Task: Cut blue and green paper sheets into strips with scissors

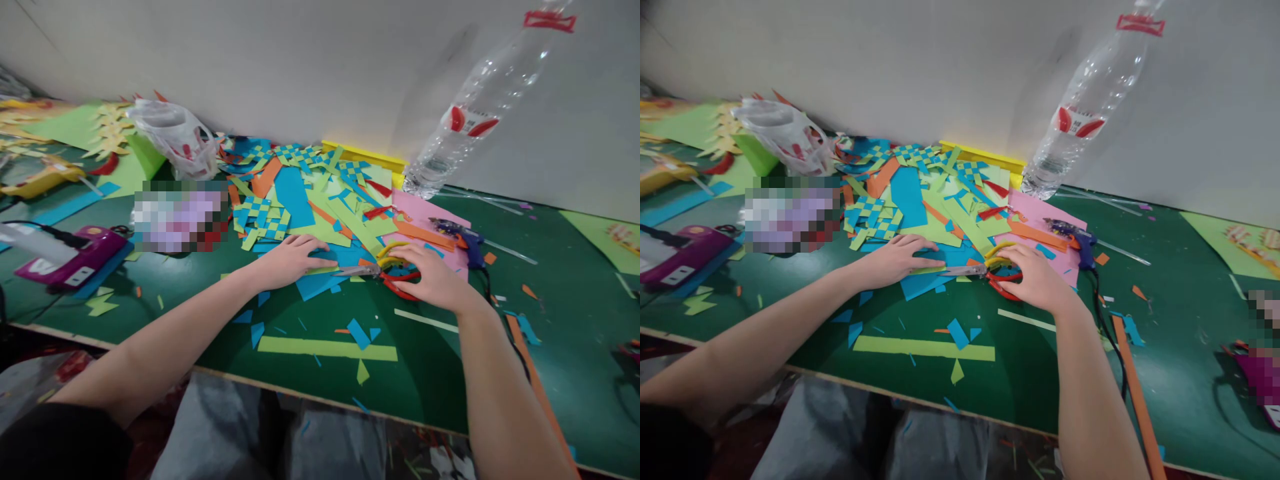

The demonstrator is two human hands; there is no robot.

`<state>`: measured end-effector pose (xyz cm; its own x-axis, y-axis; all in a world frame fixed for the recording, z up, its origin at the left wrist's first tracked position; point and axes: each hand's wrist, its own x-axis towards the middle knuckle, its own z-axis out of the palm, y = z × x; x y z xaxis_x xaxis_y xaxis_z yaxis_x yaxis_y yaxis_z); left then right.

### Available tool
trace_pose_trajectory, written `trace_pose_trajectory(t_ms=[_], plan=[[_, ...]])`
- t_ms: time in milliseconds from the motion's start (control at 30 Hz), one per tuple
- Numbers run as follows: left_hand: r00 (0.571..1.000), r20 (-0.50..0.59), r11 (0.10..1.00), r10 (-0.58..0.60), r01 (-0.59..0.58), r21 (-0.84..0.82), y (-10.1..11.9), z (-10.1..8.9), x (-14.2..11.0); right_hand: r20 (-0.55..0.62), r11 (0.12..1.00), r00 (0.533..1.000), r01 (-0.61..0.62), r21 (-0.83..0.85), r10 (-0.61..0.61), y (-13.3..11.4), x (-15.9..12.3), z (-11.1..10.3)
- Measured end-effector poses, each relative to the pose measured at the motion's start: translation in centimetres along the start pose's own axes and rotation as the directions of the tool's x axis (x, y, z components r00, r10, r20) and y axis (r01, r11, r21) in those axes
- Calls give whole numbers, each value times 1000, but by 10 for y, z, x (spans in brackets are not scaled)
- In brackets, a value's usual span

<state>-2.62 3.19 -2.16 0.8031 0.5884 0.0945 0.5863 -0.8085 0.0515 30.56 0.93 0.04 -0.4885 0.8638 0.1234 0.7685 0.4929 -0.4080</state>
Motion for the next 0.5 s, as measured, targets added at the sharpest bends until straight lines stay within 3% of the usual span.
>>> trace_pose_trajectory(t_ms=[500], plan=[[999, 8, 999, -36, 37, -20, 2, -2, 1, 32, 1000, 999, -21, -11, 21, -3, 1, -2]])
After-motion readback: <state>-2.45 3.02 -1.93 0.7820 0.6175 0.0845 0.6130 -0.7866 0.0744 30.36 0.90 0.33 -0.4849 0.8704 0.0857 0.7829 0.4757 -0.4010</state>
